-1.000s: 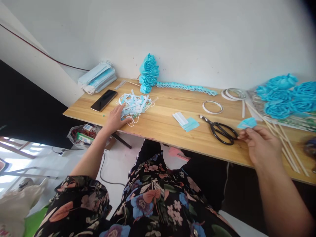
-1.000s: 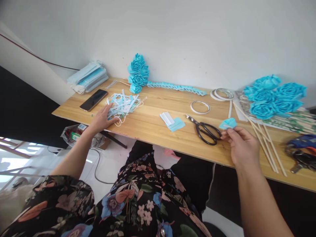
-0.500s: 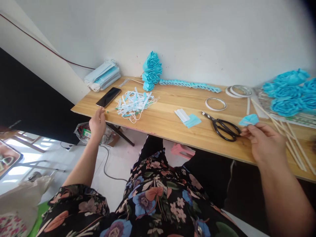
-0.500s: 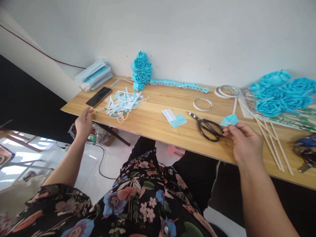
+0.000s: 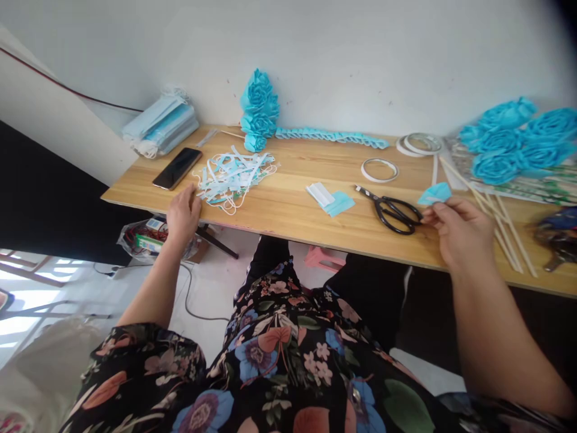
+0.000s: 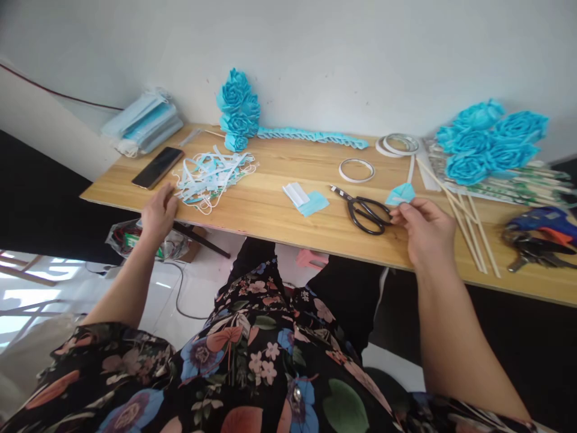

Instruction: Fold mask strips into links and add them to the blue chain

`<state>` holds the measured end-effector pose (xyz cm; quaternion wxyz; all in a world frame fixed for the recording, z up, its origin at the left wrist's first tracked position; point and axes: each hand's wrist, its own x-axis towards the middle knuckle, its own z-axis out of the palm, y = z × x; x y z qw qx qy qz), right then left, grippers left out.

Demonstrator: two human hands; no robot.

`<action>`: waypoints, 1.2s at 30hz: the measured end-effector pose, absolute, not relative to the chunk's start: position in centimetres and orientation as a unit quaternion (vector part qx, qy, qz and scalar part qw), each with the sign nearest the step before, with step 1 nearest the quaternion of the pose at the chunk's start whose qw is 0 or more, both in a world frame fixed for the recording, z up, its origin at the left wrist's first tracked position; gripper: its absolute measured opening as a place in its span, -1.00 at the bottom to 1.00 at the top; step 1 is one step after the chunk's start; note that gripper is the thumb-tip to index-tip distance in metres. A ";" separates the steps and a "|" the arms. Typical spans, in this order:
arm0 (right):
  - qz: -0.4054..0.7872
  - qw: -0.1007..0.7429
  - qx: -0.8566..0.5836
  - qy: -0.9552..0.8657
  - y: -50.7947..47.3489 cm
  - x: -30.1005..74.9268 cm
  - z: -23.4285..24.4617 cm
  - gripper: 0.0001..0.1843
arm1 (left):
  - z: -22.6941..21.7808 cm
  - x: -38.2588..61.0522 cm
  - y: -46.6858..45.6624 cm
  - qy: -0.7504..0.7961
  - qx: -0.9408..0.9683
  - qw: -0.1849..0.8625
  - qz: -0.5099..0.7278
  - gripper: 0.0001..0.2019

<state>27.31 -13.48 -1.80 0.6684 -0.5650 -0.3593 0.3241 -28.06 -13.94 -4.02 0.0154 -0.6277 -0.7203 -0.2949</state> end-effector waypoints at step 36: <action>0.480 0.533 -0.482 -0.504 -8.0 16.8 3.7 -0.75 | 4.9 -5.3 -8.5 -0.380 -0.734 -0.340 -0.448 -0.65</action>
